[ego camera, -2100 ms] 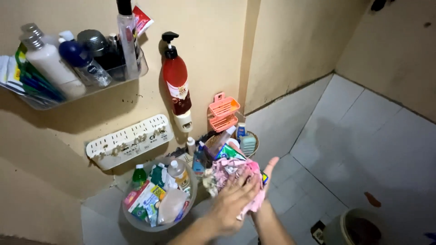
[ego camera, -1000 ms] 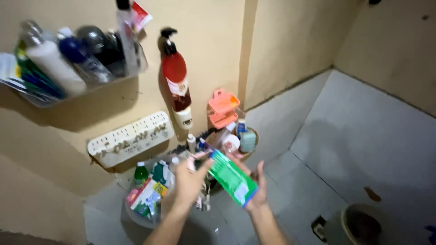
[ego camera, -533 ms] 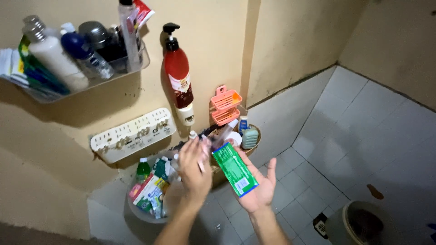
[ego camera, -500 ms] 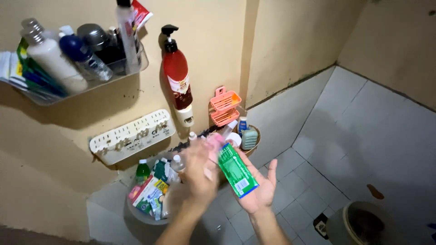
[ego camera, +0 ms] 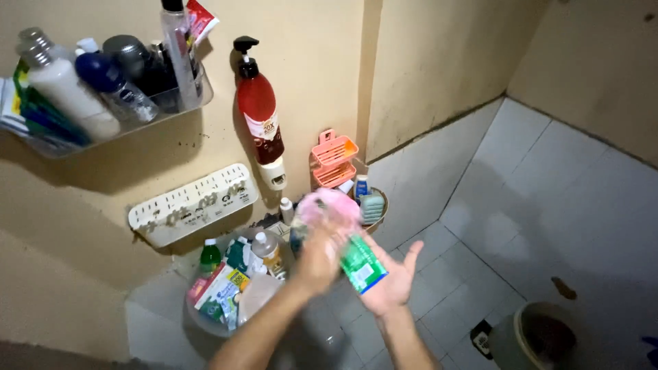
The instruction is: Organizing various toiletries, soap, and cleaning items on a bathroom shelf.
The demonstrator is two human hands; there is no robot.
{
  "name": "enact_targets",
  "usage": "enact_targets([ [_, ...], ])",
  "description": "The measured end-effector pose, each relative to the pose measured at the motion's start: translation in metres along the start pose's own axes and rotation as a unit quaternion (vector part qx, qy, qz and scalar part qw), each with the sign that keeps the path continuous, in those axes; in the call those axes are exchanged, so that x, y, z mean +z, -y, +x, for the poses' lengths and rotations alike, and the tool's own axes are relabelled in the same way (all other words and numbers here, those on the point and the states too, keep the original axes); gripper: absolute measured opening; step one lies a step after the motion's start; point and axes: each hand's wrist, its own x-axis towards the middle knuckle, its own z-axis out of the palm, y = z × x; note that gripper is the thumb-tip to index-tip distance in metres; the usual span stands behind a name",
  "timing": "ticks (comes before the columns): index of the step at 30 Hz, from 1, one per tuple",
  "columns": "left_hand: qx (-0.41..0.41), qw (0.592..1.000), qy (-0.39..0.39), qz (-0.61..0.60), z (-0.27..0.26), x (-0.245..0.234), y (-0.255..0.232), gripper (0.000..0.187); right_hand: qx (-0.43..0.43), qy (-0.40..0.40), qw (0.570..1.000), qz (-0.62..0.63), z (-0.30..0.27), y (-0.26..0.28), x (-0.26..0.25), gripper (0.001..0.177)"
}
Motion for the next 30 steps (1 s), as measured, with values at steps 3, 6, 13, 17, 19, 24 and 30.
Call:
enact_targets([
  [3, -0.191, 0.969, -0.096, -0.121, 0.043, -0.017, -0.076, 0.045, -0.007, -0.086, 0.994, -0.060, 0.006, -0.002, 0.016, 0.128],
  [6, 0.143, 0.969, 0.074, 0.188, 0.043, -0.021, -0.100, 0.048, 0.026, 0.161, 0.987, -0.007, 0.005, 0.012, -0.012, 0.120],
  [13, 0.037, 0.995, 0.020, 0.089, 0.025, -0.016, -0.038, 0.038, 0.033, 0.058, 0.997, -0.035, 0.015, 0.003, 0.002, 0.124],
  [17, -0.099, 0.986, -0.046, 0.123, 0.071, -0.063, -0.072, 0.039, 0.009, 0.001, 0.998, 0.067, 0.017, -0.009, -0.022, 0.136],
  [19, -0.102, 0.986, -0.045, 0.126, 0.056, -0.058, -0.057, 0.037, 0.006, 0.005, 1.000, -0.019, 0.020, -0.017, 0.012, 0.129],
  [24, -0.126, 0.984, -0.022, 0.122, 0.041, -0.047, -0.055, 0.028, 0.085, 0.263, 0.960, 0.043, 0.031, -0.016, -0.037, 0.130],
  [30, 0.115, 0.972, 0.046, 0.198, 0.035, -0.060, -0.094, 0.038, 0.129, 0.244, 0.960, 0.051, 0.038, -0.028, 0.022, 0.121],
])
